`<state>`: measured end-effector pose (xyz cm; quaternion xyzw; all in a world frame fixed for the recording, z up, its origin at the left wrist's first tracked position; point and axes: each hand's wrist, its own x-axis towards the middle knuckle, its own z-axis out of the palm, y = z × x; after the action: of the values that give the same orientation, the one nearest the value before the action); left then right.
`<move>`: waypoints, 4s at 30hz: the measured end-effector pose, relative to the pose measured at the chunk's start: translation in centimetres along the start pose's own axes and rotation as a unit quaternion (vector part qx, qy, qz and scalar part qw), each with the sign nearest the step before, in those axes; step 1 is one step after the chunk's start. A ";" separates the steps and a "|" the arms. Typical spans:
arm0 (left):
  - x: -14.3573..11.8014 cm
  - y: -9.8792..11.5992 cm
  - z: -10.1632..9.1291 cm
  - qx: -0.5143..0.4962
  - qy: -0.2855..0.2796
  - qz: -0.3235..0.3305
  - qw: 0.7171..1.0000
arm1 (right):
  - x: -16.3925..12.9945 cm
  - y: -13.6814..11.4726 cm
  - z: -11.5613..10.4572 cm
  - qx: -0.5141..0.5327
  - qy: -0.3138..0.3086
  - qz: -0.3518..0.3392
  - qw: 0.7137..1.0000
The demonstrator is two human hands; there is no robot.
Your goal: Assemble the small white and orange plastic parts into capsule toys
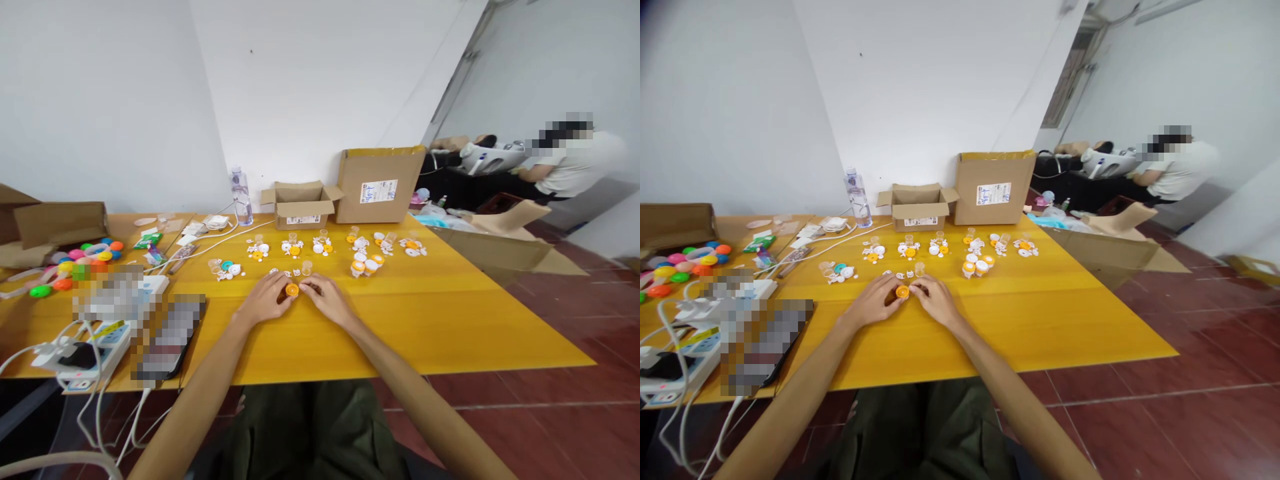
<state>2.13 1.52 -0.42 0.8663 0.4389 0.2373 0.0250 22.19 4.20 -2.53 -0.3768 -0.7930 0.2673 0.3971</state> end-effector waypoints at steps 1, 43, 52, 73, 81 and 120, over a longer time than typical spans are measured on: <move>0.0 0.0 0.0 0.006 0.002 -0.003 1.000 | 0.0 0.1 0.0 -0.005 0.009 0.001 1.000; -0.3 -3.2 -0.1 0.007 0.084 -0.151 0.985 | -0.8 0.8 0.8 -0.177 0.068 -0.013 0.982; -0.3 -3.0 -0.1 -0.011 0.080 -0.145 0.986 | -0.7 -0.8 0.3 -0.176 0.009 -0.064 0.982; -0.3 -2.9 0.0 0.017 0.068 -0.135 0.988 | -0.8 -2.2 0.0 -0.193 -0.044 -0.118 0.973; -0.3 -2.9 0.1 0.020 0.071 -0.158 0.985 | 3.2 -1.4 -0.4 -0.255 -0.011 -0.110 0.961; 2.7 -1.4 1.4 -0.445 0.214 -0.203 0.846 | 4.3 -0.6 1.9 0.169 0.125 0.004 0.978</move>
<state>3.03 4.66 -0.98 0.5817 0.4471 0.5758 0.3607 18.71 7.09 -1.32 -0.3380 -0.6790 0.3499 0.5498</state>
